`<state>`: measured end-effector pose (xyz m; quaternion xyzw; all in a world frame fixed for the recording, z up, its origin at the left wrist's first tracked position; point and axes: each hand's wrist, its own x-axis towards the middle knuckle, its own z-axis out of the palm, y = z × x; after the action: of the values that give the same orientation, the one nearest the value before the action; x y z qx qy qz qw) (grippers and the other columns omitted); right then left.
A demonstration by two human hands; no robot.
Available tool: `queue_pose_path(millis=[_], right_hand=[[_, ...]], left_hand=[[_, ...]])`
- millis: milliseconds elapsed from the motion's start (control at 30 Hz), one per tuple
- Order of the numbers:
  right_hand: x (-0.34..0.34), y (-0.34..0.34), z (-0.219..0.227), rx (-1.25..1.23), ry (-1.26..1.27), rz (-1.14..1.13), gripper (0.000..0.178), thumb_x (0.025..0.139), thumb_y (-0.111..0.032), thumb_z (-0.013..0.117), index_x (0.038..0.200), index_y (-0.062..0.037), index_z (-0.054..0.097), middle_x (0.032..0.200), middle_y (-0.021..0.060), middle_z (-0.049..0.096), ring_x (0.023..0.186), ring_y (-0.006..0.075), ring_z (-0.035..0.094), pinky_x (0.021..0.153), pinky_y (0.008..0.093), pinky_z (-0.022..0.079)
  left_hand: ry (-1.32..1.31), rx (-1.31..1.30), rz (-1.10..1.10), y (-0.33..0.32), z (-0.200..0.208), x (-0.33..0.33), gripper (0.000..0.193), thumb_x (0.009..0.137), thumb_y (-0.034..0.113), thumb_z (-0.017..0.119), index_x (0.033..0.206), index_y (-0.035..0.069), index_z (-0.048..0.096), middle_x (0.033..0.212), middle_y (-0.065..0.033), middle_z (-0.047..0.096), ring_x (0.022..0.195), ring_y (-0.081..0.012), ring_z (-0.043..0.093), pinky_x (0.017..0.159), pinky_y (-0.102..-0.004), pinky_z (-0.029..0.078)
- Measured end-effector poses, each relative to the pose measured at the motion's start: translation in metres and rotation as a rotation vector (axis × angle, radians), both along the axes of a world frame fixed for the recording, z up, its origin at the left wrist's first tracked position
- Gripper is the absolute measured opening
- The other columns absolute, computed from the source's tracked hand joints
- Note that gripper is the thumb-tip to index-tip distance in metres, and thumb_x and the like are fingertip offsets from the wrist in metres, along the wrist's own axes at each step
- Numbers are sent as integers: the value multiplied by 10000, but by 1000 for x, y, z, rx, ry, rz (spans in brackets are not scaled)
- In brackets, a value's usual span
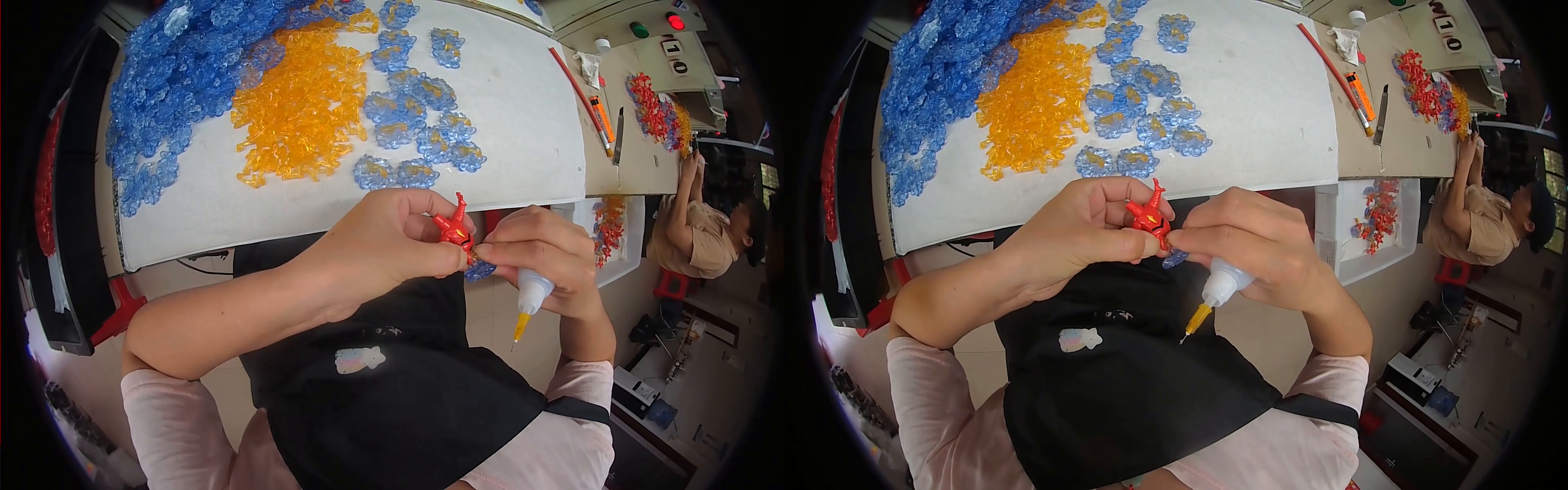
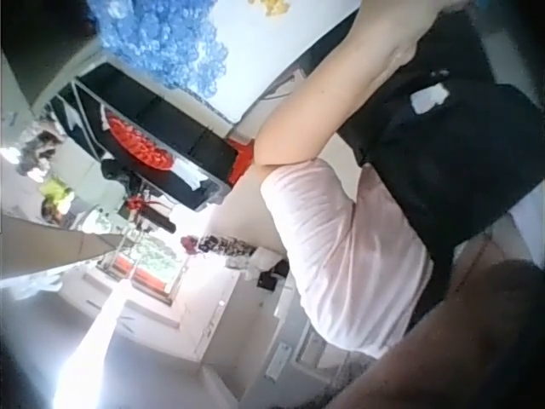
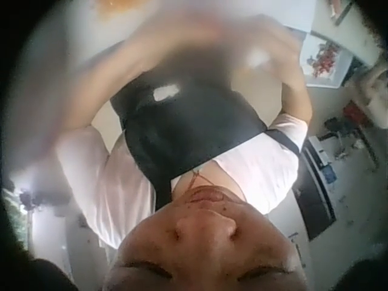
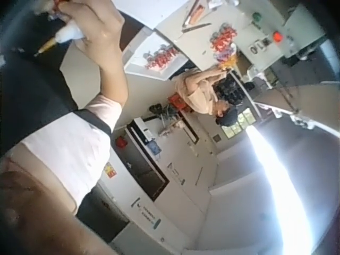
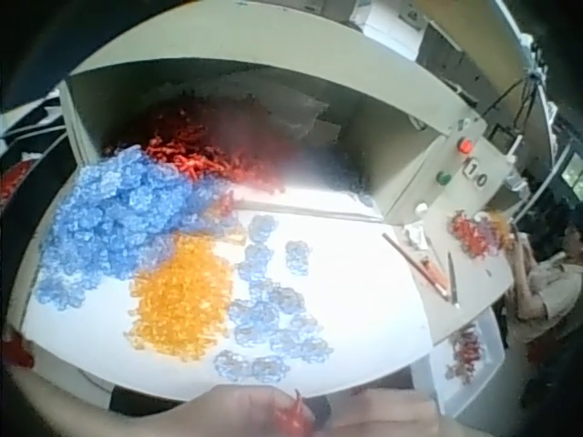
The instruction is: The person assembles figurines by applying glue from a bottle onto small plastic pieces, attaching base pieces onto the figures by hand, and placing the finished figures into a tray.
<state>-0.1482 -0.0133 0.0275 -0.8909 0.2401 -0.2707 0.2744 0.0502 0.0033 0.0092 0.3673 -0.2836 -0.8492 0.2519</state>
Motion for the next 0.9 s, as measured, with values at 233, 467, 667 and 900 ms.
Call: queue_pose_path(millis=[233, 467, 667, 900], right_hand=[[0, 2, 1, -14, 5, 11, 246, 564, -39, 681, 801, -18, 620, 712, 83, 569, 609, 194, 562, 513, 266, 450], [-1, 2, 1, -11, 6, 16, 243, 568, -31, 678, 804, -18, 620, 714, 81, 570, 610, 191, 563, 518, 269, 452], [4, -4, 3, -43, 15, 29, 255, 559, -32, 671, 809, -18, 621, 729, 86, 568, 625, 192, 563, 520, 268, 452], [28, 7, 1, -139, -46, -12, 248, 584, -12, 671, 829, -28, 632, 812, 119, 576, 666, 214, 572, 542, 266, 466]], left_hand=[[-23, 5, -12, 3, 1, -1, 301, 683, 10, 545, 981, -11, 509, 833, -72, 595, 754, -84, 559, 679, -181, 419], [-14, -8, -6, 4, 0, -1, 289, 696, 15, 555, 980, -5, 511, 833, -71, 596, 756, -85, 562, 687, -182, 423], [-9, -56, -12, -2, -1, 6, 262, 725, 27, 579, 977, 3, 513, 849, -63, 590, 761, -87, 557, 702, -193, 431], [103, -221, 38, 8, 0, 34, 169, 782, 69, 577, 931, 26, 510, 883, -45, 568, 783, -97, 541, 718, -217, 434]])
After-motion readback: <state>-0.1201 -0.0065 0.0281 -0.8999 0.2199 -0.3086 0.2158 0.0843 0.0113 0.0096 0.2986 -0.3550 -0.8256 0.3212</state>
